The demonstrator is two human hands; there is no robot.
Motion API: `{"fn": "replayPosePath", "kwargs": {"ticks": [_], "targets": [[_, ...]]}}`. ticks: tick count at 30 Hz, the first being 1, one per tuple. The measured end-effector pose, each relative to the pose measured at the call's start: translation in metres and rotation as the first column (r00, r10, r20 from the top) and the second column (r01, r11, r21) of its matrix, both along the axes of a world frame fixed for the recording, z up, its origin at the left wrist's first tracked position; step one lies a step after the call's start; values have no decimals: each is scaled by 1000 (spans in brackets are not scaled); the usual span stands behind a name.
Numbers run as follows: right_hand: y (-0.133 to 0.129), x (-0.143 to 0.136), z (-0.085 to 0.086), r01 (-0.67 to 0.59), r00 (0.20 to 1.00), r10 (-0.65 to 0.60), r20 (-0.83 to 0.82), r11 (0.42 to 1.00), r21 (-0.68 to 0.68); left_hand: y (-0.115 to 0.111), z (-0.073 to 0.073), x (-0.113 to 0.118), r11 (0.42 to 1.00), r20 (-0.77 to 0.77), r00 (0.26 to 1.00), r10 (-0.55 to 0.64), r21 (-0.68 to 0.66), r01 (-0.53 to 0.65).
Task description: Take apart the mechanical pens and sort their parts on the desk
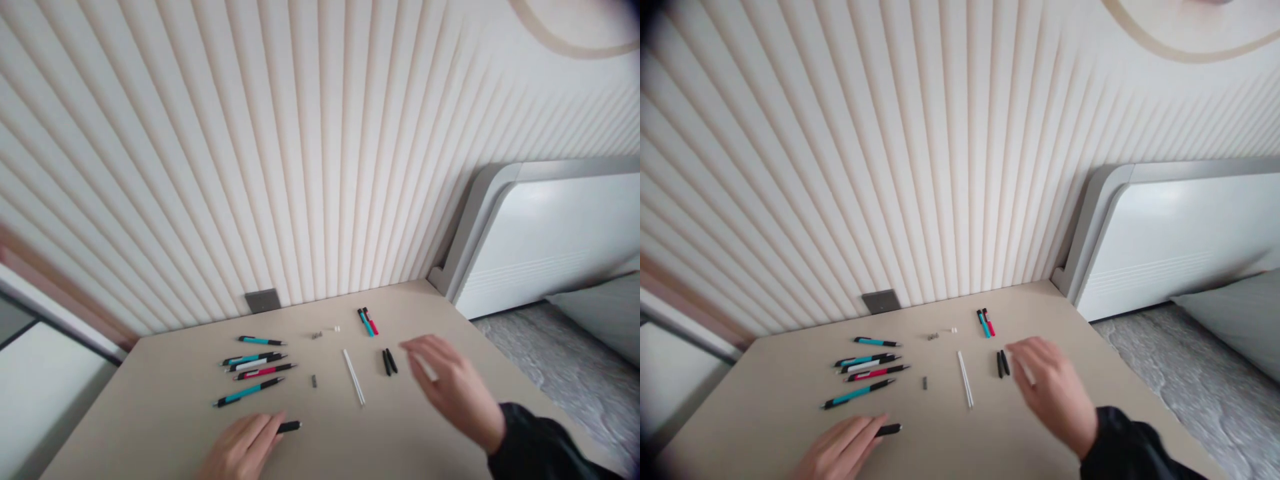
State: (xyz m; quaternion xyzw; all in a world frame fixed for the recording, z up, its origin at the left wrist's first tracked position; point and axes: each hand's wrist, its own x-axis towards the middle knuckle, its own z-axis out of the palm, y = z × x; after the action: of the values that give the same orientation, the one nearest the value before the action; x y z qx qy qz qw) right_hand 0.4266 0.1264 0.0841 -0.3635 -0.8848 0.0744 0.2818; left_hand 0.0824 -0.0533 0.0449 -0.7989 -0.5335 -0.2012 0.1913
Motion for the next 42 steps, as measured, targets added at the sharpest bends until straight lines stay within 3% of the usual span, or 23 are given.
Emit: {"fn": "replayPosePath", "kwargs": {"ticks": [2, 5, 8, 11, 13, 14, 16, 18, 20, 23, 25, 27, 29, 30, 32, 34, 36, 38, 42], "targets": [[-56, -69, 0, -174, 984, 176, -1, 972, -160, -2, 0, 0, 998, -23, 998, -59, 7, 60], [-106, -147, -17, -261, 965, 259, -46, 921, -290, -7, -2, -9, 995, -98, 990, -97, 1, 97], [-117, -189, -39, -245, 967, 249, -53, 850, -467, -12, -6, -24, 998, -103, 993, -60, -4, 60], [-111, -208, -56, -290, 952, 278, -129, 680, -673, -18, -12, -38, 998, -104, 993, -57, 1, 58], [-109, -212, -63, -334, 936, 298, -187, 585, -739, -21, -17, -43, 999, -107, 994, -35, 6, 36], [-110, -212, -65, -348, 932, 304, -199, 590, -729, -22, -19, -44, 1000, -107, 994, -26, 6, 26], [-112, -211, -69, -356, 932, 319, -175, 699, -620, -25, -25, -44, 1000, -99, 995, -20, -6, 19], [-114, -210, -74, -352, 935, 337, -112, 835, -423, -27, -32, -43, 999, -66, 998, -16, -50, 12], [-115, -210, -79, -377, 925, 378, -37, 902, -212, -29, -37, -42, 994, -16, 1000, 19, -107, -20], [-113, -210, -81, -462, 886, 462, 40, 887, -27, -30, -39, -43, 987, 56, 997, 48, -156, -39], [-114, -209, -79, -477, 879, 478, -1, 878, -48, -29, -34, -45, 992, 65, 998, 13, -125, -5], [-116, -209, -74, -468, 883, 452, -126, 865, -178, -28, -24, -47, 998, -14, 999, -44, -43, 44], [-117, -209, -72, -455, 887, 372, -274, 807, -377, -27, -13, -48, 996, -102, 993, -58, 65, 65], [-116, -210, -72, -456, 885, 321, -337, 745, -487, -26, -9, -47, 992, -134, 990, -47, 111, 62], [-113, -210, -73, -471, 878, 228, -421, 568, -675, -24, -3, -44, 983, -178, 984, -27, 176, 59], [-108, -208, -75, -492, 870, 190, -455, 387, -780, -22, -2, -40, 977, -198, 980, -32, 201, 73], [-103, -204, -75, -495, 869, 202, -452, 307, -813, -20, -3, -36, 979, -209, 977, -33, 190, 73], [-100, -199, -72, -488, 872, 234, -430, 347, -801, -19, -6, -34, 985, -224, 974, -28, 161, 65], [-103, -192, -62, -445, 895, 311, -319, 603, -662, -21, -12, -35, 992, -232, 971, -53, 100, 78]]}}
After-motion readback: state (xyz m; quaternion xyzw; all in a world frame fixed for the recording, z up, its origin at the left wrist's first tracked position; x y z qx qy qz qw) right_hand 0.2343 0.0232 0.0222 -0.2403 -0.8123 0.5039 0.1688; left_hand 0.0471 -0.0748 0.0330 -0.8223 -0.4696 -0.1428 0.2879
